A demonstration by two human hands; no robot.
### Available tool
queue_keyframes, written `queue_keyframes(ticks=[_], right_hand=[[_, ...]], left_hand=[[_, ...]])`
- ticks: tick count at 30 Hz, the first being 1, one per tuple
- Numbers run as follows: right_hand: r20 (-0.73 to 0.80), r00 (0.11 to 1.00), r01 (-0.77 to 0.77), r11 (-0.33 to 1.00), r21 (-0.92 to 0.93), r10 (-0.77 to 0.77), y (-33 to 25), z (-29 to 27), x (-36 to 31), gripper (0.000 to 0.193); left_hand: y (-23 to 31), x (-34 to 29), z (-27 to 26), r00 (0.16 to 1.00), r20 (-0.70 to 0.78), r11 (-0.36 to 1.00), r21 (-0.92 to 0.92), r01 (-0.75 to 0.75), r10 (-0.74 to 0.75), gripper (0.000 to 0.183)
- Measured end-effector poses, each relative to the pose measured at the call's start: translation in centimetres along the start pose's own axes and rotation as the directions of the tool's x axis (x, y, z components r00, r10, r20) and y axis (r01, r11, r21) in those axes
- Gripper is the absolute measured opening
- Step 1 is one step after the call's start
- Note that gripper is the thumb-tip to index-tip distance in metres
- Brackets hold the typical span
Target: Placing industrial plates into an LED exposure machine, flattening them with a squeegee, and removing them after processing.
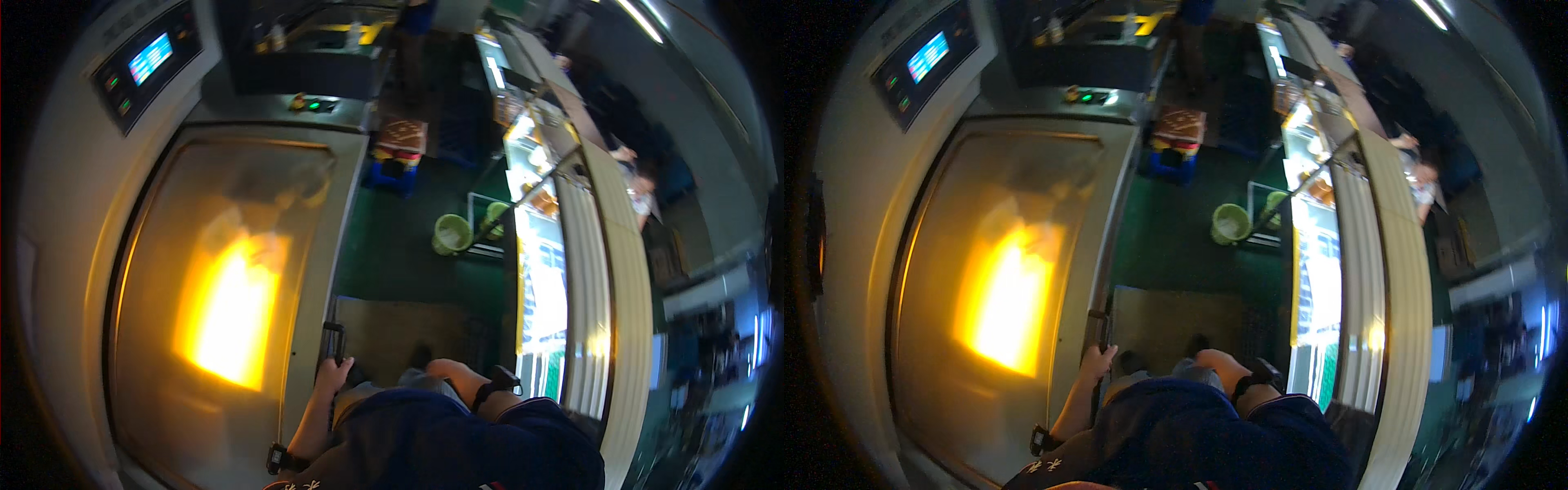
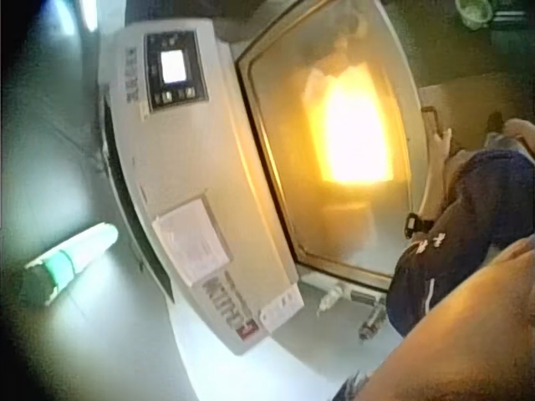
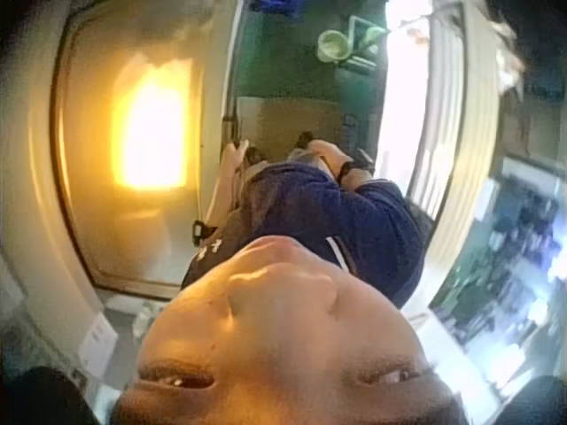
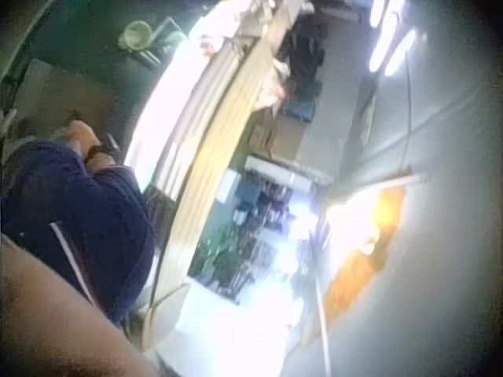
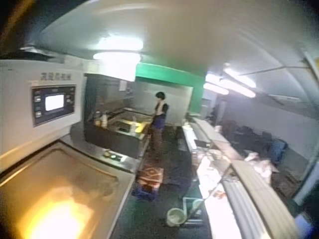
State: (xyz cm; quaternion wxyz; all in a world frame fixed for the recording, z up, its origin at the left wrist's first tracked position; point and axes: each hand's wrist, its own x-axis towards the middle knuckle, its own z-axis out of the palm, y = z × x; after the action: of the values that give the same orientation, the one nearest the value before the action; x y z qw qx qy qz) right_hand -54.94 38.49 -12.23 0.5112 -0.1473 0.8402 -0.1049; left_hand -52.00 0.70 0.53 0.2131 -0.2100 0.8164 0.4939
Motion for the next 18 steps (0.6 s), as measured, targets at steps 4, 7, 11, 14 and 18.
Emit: queue_keyframes(ticks=[4, 7, 11, 14, 18], right_hand=[[-0.190, 0.966, 0.210, 0.964, 0.163, -0.178, -8.4, 0.6, -2.9, 0.052], [-0.275, 0.949, 0.248, 0.908, 0.339, -0.156, -9.9, 2.4, -5.7, 0.051], [-0.288, 0.956, 0.173, 0.908, 0.382, -0.061, -9.1, 7.0, -10.6, 0.052], [-0.347, 0.938, 0.191, 0.808, 0.557, 0.017, -7.0, 12.6, -14.8, 0.050], [-0.445, 0.857, 0.201, 0.629, 0.751, 0.258, -3.9, 26.1, -18.4, 0.050]], left_hand=[[-0.3, 0.0, -0.6, 0.998, 0.053, 0.990, -0.143, -0.011, 0.019, 0.034], [1.0, -0.4, -0.2, 0.997, 0.080, 0.986, -0.165, 0.000, 0.014, 0.032], [-1.3, 1.9, 0.2, 0.997, 0.067, 0.988, -0.150, -0.017, 0.028, 0.033], [-0.6, 2.2, 0.0, 0.998, -0.038, 0.993, -0.106, -0.045, 0.041, 0.034], [0.6, 2.2, -0.3, 0.980, -0.166, 0.994, -0.018, -0.110, 0.106, 0.036]])
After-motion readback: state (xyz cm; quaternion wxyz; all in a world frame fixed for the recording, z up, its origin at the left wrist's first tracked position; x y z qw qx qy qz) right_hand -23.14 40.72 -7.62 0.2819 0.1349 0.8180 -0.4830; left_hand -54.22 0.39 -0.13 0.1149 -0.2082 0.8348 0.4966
